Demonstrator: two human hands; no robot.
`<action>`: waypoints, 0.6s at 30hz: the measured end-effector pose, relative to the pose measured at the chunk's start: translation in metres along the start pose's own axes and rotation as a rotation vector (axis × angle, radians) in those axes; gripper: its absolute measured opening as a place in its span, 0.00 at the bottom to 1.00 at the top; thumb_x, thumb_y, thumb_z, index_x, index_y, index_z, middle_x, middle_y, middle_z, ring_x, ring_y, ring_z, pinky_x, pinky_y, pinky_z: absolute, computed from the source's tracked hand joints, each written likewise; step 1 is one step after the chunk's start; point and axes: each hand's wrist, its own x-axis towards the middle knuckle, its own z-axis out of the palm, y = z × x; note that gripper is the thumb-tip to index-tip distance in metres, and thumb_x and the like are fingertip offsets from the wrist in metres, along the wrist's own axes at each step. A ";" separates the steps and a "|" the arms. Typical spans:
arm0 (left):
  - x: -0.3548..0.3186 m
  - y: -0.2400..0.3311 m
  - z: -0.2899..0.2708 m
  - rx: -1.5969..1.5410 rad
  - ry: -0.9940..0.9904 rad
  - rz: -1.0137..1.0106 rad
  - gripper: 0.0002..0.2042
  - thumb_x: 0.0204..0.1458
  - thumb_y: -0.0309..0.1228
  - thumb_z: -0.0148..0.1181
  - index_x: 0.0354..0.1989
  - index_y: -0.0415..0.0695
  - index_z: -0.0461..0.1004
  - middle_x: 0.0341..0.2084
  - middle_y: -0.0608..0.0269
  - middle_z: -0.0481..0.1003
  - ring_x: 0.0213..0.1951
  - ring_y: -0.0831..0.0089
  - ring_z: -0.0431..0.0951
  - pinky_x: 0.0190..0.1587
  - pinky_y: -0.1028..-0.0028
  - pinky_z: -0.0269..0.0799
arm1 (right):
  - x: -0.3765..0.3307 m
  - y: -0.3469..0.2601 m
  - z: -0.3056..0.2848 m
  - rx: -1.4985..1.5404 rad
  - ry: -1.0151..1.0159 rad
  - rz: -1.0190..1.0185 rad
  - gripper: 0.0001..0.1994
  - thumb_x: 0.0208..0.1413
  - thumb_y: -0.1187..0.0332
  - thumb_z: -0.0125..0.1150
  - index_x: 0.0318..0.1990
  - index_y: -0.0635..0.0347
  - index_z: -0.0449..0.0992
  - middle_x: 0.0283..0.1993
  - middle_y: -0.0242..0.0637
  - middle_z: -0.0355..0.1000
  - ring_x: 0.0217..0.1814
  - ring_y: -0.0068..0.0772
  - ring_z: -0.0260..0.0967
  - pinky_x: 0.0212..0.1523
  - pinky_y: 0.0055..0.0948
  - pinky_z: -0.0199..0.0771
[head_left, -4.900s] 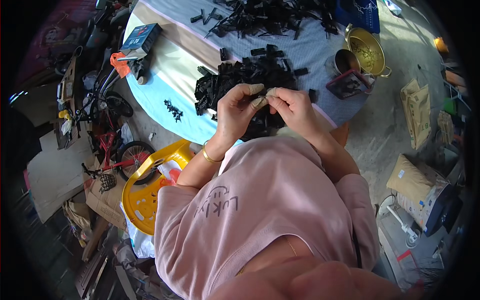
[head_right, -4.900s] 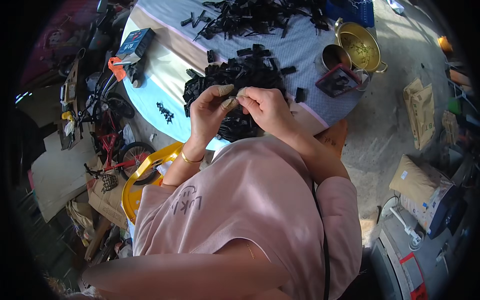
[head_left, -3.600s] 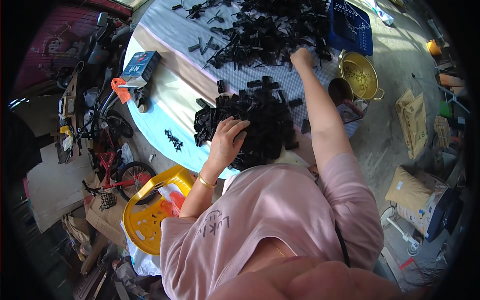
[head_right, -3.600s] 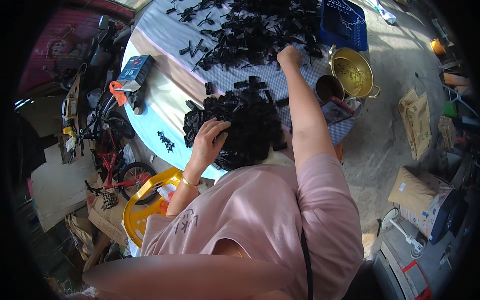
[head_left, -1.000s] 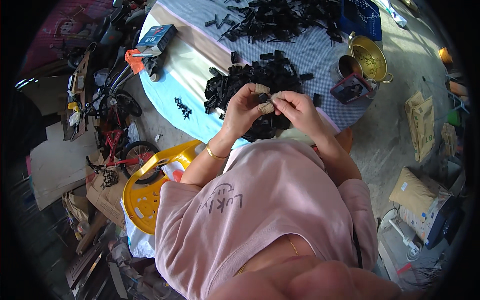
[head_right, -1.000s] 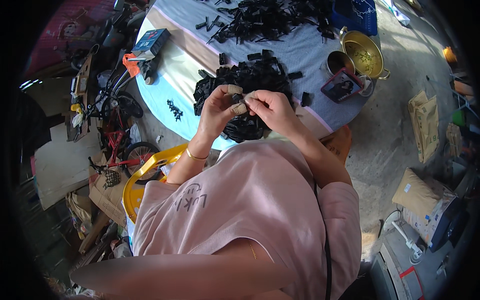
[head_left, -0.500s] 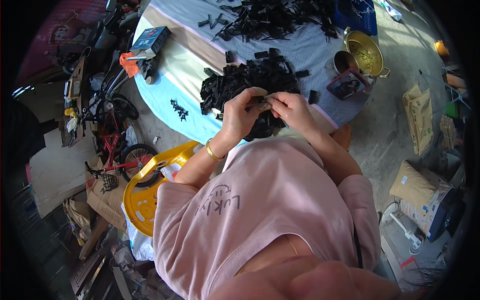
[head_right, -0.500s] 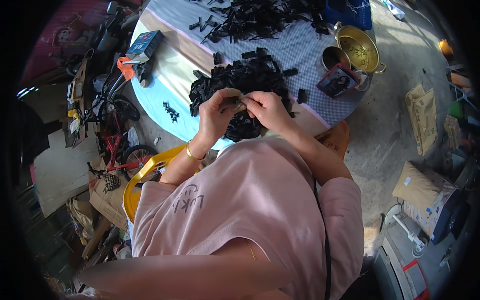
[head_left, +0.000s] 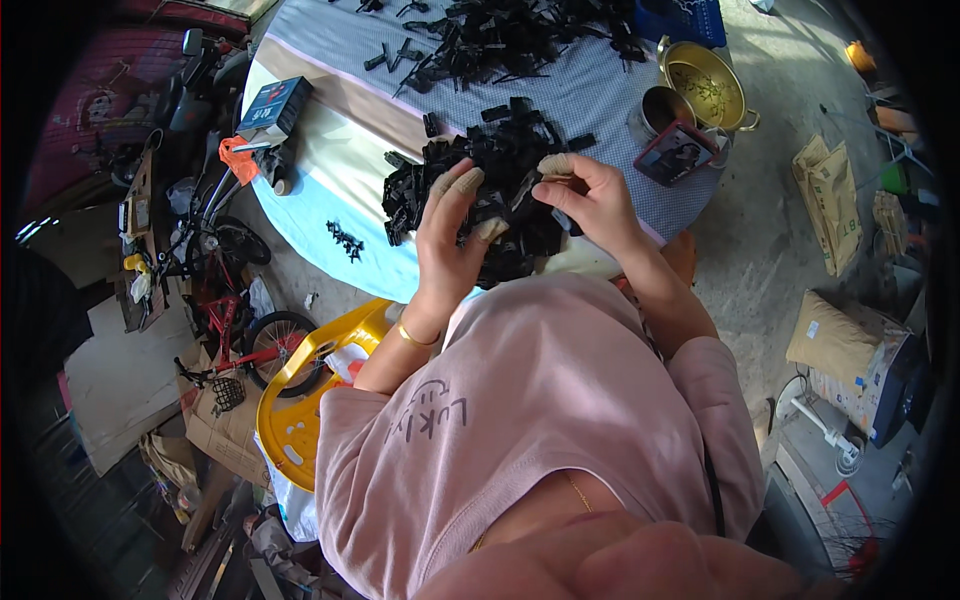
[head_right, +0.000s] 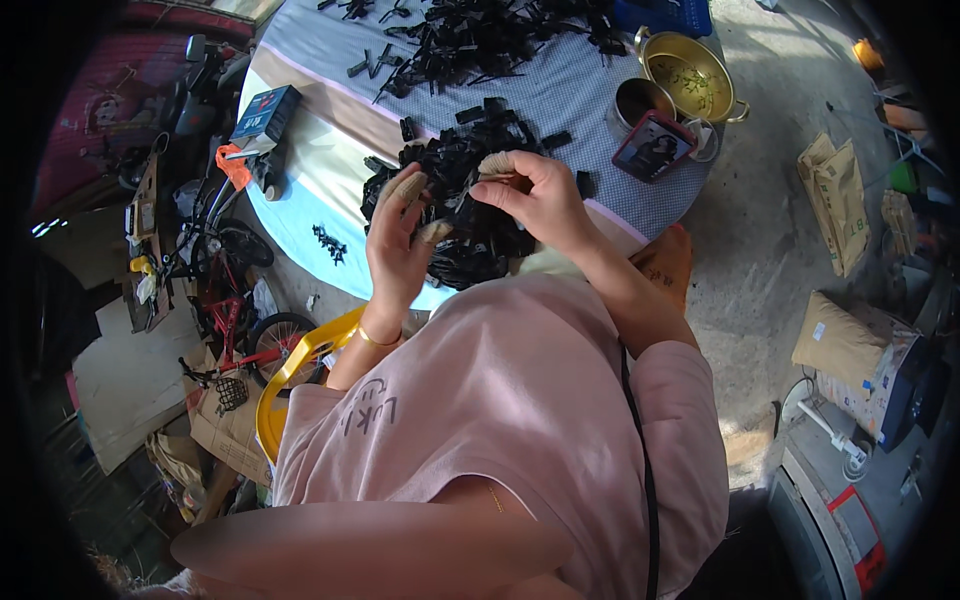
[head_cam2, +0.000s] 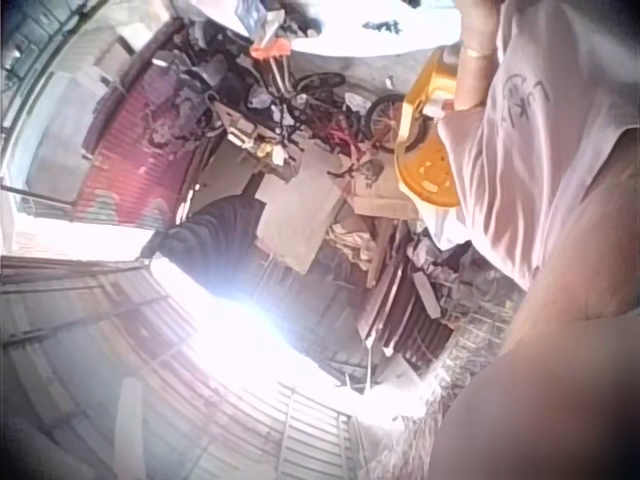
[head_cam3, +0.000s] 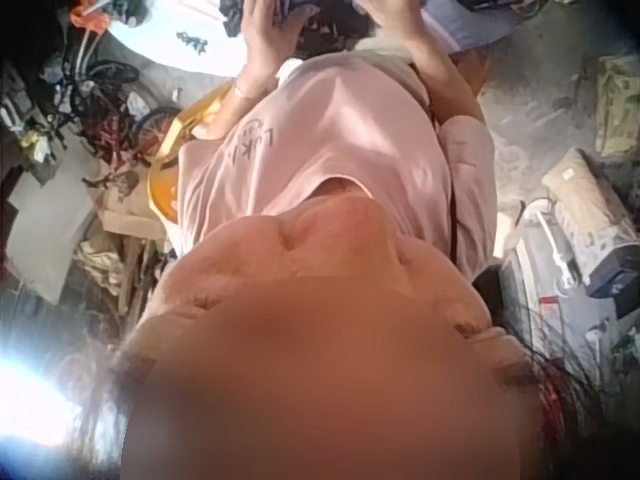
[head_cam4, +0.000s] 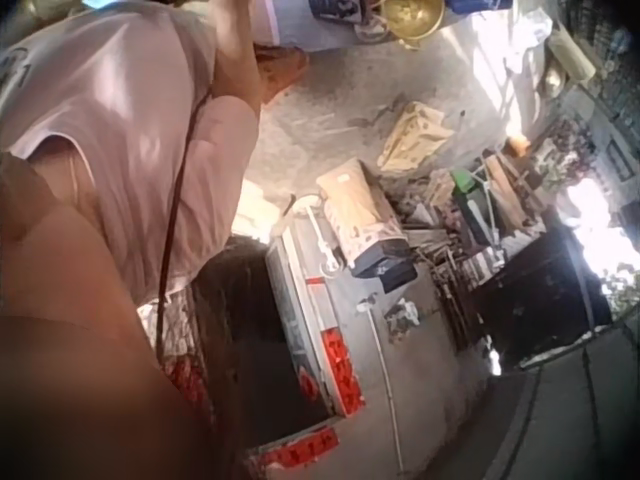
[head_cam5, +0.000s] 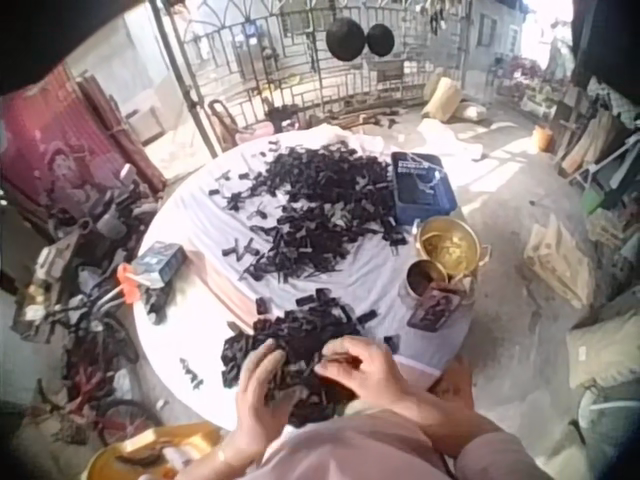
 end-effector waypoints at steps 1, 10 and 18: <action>-0.004 -0.006 0.000 -0.527 -0.056 -0.273 0.19 0.41 0.21 0.60 0.44 0.34 0.66 0.45 0.55 0.67 0.45 0.67 0.71 0.44 0.73 0.71 | 0.002 -0.003 -0.005 -0.017 -0.083 -0.002 0.09 0.45 0.73 0.63 0.35 0.64 0.74 0.30 0.28 0.72 0.32 0.15 0.67 0.34 0.15 0.68; -0.001 -0.011 -0.007 -1.129 -0.371 -0.727 0.11 0.45 0.28 0.59 0.35 0.38 0.67 0.32 0.56 0.72 0.35 0.64 0.76 0.41 0.70 0.74 | 0.008 -0.002 0.001 -0.028 -0.288 -0.118 0.10 0.44 0.73 0.62 0.36 0.65 0.74 0.31 0.32 0.72 0.32 0.18 0.69 0.33 0.15 0.70; 0.004 -0.008 -0.002 -0.825 -0.179 -0.556 0.08 0.47 0.23 0.55 0.33 0.35 0.64 0.30 0.59 0.71 0.34 0.75 0.74 0.41 0.77 0.70 | 0.000 -0.002 0.014 -0.054 -0.139 -0.044 0.08 0.50 0.75 0.55 0.38 0.66 0.71 0.28 0.31 0.69 0.29 0.17 0.67 0.30 0.15 0.67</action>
